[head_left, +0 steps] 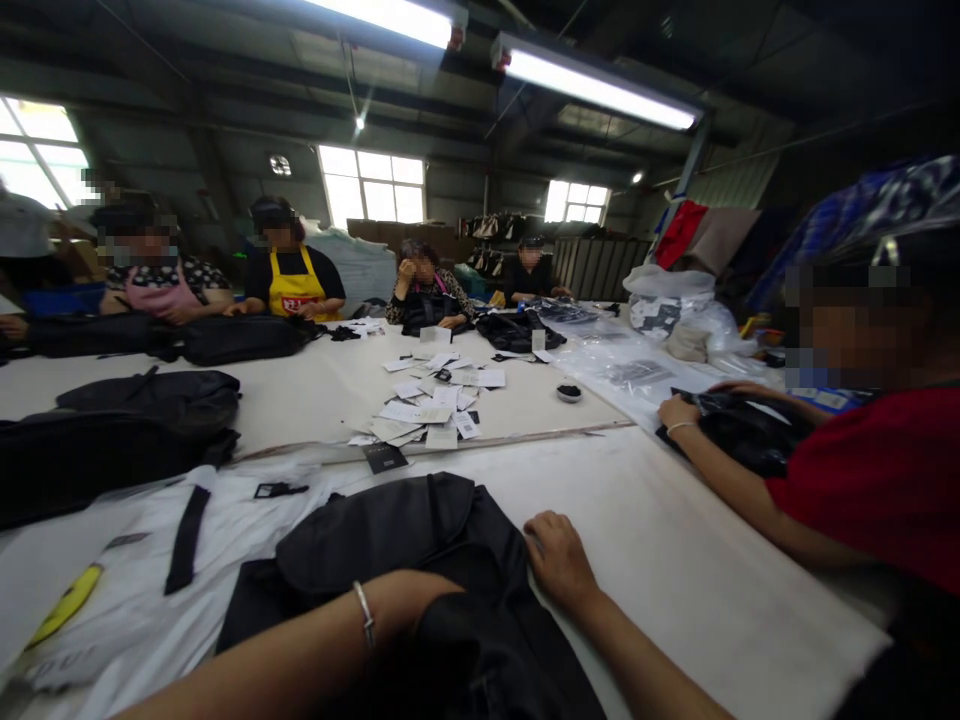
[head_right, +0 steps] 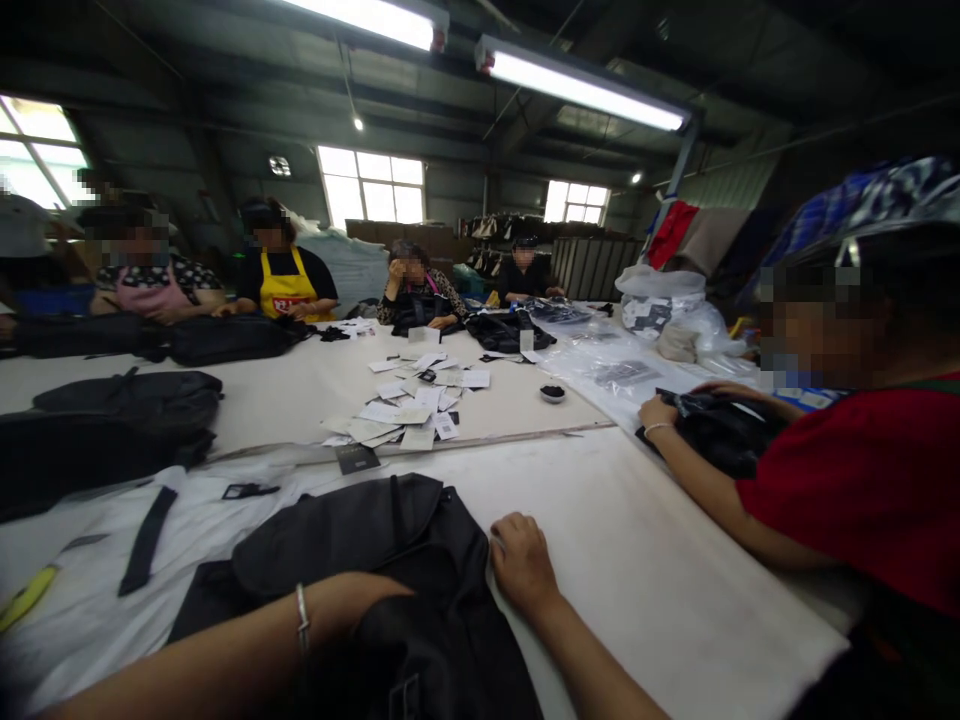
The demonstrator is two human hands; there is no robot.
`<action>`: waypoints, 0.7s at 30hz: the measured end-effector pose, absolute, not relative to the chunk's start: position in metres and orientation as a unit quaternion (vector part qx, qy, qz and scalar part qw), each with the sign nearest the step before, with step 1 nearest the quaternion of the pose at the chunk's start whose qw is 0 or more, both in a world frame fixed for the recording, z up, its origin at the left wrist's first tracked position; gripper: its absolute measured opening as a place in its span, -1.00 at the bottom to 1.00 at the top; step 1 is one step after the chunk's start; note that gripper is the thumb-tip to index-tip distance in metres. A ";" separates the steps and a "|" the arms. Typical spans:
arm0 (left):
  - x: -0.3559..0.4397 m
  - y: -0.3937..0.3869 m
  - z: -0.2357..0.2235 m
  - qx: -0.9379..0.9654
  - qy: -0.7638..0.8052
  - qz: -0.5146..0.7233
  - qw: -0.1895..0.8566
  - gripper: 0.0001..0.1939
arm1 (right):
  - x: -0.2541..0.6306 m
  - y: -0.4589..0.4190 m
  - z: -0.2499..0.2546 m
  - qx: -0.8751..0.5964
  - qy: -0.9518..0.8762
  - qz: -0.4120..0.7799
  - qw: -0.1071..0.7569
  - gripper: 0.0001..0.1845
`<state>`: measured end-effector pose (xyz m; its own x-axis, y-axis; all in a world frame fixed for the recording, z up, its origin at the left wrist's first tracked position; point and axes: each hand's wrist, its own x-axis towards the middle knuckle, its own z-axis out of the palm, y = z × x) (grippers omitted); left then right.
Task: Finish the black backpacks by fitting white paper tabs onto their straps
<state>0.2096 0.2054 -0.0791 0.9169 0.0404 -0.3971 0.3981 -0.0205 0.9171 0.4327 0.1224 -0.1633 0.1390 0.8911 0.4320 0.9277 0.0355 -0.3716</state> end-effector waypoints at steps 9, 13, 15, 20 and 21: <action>0.164 0.197 -0.042 0.550 0.298 -0.082 0.775 -0.45 | 0.435 0.117 -0.156 -0.715 -0.645 0.008 0.270 -0.80; 0.153 0.177 -0.034 0.667 0.281 -0.099 0.683 -0.47 | 0.435 0.116 -0.155 -0.712 -0.649 0.007 0.269 -0.78; 0.155 0.169 -0.037 0.760 0.291 -0.096 0.574 -0.51 | 0.435 0.116 -0.157 -0.703 -0.657 0.006 0.274 -0.76; 0.155 0.157 -0.037 0.820 0.344 0.017 0.457 -0.71 | 0.446 0.117 -0.174 -0.668 -0.691 -0.010 0.276 -0.68; 0.150 0.157 -0.032 0.817 0.356 0.042 0.451 -0.74 | 0.449 0.118 -0.179 -0.662 -0.698 -0.010 0.275 -0.67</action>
